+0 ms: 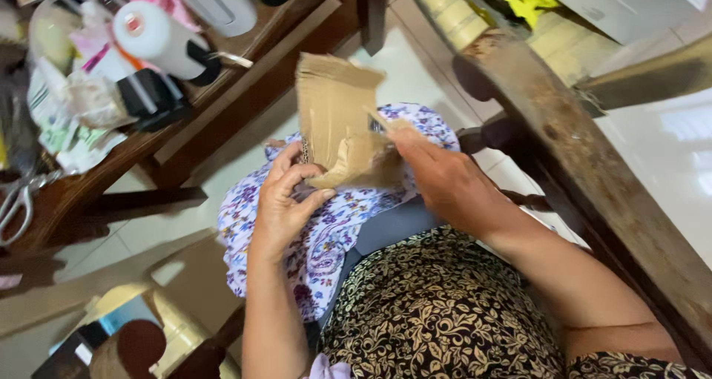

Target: The person opens yellow and black plastic mailer bags by hand, pulls out cosmetic product boxes, and sets them on a chair. They then cut open a cardboard box with scissors, flatten the cardboard, and open a face masks box, peeling at its plastic wrap before stacking the unpacked items on a chair.

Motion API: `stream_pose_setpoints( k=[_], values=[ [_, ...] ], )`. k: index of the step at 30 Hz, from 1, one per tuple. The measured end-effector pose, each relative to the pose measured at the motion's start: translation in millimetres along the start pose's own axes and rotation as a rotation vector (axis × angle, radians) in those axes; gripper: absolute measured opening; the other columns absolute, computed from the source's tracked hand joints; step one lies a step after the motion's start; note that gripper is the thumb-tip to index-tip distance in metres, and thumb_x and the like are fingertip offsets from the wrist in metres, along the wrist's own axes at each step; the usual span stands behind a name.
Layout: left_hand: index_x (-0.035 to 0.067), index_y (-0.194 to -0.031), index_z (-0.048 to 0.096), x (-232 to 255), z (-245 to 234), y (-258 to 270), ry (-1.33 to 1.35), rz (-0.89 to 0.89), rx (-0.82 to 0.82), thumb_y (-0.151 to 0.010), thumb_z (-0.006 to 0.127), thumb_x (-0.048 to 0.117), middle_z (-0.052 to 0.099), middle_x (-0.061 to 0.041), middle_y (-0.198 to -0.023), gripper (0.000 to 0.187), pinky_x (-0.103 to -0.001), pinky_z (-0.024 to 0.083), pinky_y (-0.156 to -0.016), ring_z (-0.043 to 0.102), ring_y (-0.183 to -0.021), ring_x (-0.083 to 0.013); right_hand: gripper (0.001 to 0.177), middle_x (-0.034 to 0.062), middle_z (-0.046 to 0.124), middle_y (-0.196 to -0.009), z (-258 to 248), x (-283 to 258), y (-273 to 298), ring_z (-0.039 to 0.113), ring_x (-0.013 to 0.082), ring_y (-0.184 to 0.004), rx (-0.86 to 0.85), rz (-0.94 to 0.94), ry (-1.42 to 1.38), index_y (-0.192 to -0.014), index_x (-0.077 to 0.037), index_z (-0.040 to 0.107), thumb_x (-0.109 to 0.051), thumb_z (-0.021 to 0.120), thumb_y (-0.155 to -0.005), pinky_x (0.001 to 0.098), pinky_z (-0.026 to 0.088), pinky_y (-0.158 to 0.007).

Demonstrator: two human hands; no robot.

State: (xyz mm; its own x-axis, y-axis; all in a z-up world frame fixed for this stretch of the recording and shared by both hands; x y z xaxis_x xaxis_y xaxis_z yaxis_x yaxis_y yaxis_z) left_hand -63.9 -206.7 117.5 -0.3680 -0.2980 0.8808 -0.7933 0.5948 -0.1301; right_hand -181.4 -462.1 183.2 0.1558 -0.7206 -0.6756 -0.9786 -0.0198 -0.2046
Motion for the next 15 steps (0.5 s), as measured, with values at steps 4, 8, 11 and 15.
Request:
stream_pose_setpoints(
  k=[4,8,11,15],
  values=[
    [0.011,-0.107,0.077,-4,8,2,0.231,-0.399,0.127,-0.101,0.070,0.019,0.077,-0.017,-0.117,0.012,-0.038,0.060,-0.104,0.073,-0.116,-0.0285,0.053,0.0321,0.056,-0.143,27,-5,1,0.056,0.0445,-0.137,0.113,-0.181,0.161,-0.146,0.003,0.043,0.011,0.050,-0.094,0.0480,0.047,-0.117],
    [0.011,-0.130,0.069,-6,23,-5,0.160,-0.259,0.318,-0.092,0.065,0.003,0.071,-0.013,-0.133,0.039,-0.035,0.049,-0.109,0.060,-0.132,-0.0252,0.062,0.0349,0.050,-0.147,54,-9,9,0.050,0.0498,-0.138,-0.012,-0.157,0.174,-0.149,0.001,0.043,0.007,0.055,-0.089,0.0510,0.044,-0.113],
    [0.006,-0.133,0.071,-8,28,-9,-0.026,-0.125,0.320,-0.087,0.058,-0.010,0.072,-0.015,-0.131,0.050,-0.035,0.045,-0.109,0.054,-0.138,-0.0282,0.061,0.0246,0.053,-0.147,45,-1,8,0.054,0.0420,-0.136,-0.126,0.019,-0.016,-0.151,-0.007,0.045,-0.004,0.064,-0.093,0.0467,0.046,-0.111],
    [0.007,-0.133,0.070,-7,21,-11,0.068,-0.112,0.329,-0.088,0.054,-0.013,0.072,-0.014,-0.133,0.051,-0.027,0.050,-0.102,0.065,-0.126,-0.0206,0.070,0.0194,0.053,-0.146,4,11,-16,0.051,0.0412,-0.138,0.051,-0.167,0.112,-0.147,-0.007,0.045,-0.006,0.076,-0.085,0.0477,0.045,-0.116]
  ],
)
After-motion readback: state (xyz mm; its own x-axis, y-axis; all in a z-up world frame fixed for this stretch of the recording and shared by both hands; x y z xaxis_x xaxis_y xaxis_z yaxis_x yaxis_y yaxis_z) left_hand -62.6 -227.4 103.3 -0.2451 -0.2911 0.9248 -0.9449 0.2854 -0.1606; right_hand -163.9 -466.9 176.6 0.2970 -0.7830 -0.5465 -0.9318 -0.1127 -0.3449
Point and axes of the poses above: each hand's wrist, its own y-axis away from the middle knuckle, its own z-axis out of the palm, x = y × z, the point moved 2 cm from there along -y, towards the middle knuckle
